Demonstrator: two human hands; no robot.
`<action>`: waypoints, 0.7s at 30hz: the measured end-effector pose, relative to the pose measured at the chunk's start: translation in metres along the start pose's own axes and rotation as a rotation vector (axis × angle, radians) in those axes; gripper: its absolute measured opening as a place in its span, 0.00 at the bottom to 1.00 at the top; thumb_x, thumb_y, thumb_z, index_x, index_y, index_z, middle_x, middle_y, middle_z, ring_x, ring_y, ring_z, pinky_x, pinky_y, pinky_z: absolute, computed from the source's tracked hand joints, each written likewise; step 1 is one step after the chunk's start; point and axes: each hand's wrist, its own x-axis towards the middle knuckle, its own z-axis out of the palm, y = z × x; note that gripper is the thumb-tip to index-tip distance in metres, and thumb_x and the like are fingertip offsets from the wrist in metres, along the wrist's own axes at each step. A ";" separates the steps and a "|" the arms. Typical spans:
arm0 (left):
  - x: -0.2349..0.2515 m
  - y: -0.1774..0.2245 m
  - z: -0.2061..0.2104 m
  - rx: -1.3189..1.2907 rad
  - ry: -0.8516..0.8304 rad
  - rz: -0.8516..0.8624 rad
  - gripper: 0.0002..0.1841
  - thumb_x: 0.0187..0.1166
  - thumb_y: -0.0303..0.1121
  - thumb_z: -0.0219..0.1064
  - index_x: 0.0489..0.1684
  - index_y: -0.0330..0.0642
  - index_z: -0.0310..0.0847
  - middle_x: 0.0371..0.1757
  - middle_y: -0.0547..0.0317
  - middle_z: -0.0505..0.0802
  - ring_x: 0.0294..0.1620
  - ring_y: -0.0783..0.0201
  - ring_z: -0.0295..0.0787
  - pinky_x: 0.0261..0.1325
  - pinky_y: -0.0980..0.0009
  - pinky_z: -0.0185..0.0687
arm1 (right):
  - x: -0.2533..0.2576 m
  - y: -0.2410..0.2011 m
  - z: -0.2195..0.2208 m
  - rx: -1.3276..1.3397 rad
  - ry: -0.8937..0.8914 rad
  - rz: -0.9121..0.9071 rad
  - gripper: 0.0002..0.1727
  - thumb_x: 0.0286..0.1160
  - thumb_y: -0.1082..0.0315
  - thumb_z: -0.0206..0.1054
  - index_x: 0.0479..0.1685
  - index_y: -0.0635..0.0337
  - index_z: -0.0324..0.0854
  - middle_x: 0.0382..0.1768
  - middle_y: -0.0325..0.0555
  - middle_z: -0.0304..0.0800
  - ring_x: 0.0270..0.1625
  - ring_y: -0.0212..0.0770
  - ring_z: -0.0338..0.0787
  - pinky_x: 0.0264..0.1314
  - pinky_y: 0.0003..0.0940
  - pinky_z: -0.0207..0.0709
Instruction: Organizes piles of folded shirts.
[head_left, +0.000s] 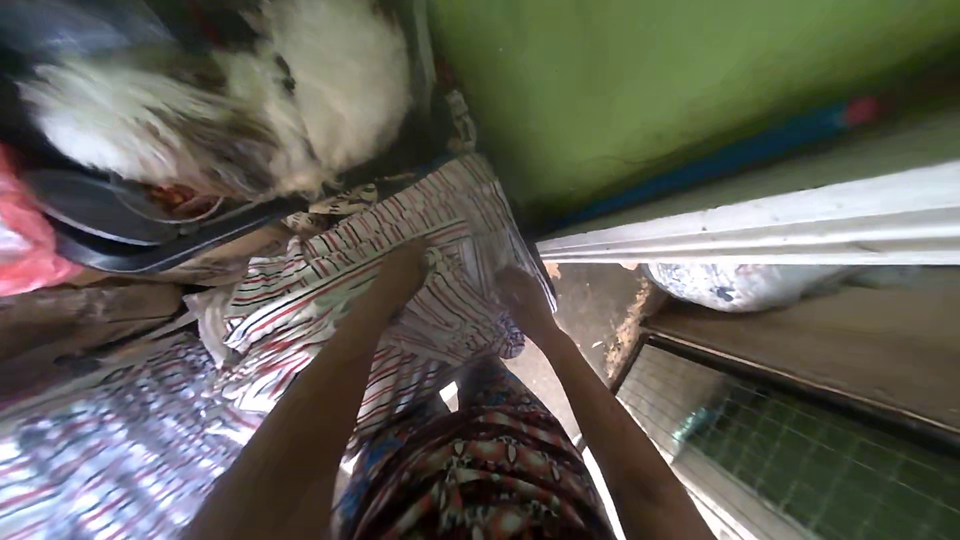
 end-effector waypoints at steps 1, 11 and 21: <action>0.002 0.003 -0.003 0.016 -0.037 -0.020 0.22 0.89 0.23 0.54 0.80 0.27 0.68 0.77 0.27 0.78 0.77 0.30 0.75 0.79 0.36 0.67 | 0.001 0.002 0.000 0.005 0.023 0.028 0.26 0.84 0.73 0.61 0.81 0.66 0.72 0.84 0.63 0.70 0.86 0.60 0.69 0.89 0.54 0.61; 0.010 0.008 -0.009 0.016 -0.085 -0.096 0.22 0.89 0.24 0.55 0.82 0.28 0.67 0.77 0.27 0.78 0.78 0.31 0.74 0.80 0.35 0.65 | -0.095 0.022 0.022 0.208 -0.455 0.583 0.19 0.80 0.69 0.68 0.63 0.75 0.82 0.60 0.66 0.88 0.64 0.55 0.88 0.74 0.51 0.75; 0.010 0.010 -0.011 0.058 -0.102 -0.108 0.24 0.90 0.24 0.53 0.84 0.28 0.63 0.80 0.27 0.75 0.81 0.31 0.71 0.82 0.37 0.62 | -0.117 0.029 0.049 0.497 -0.161 0.607 0.12 0.84 0.70 0.62 0.47 0.71 0.88 0.38 0.49 0.91 0.35 0.33 0.85 0.46 0.33 0.80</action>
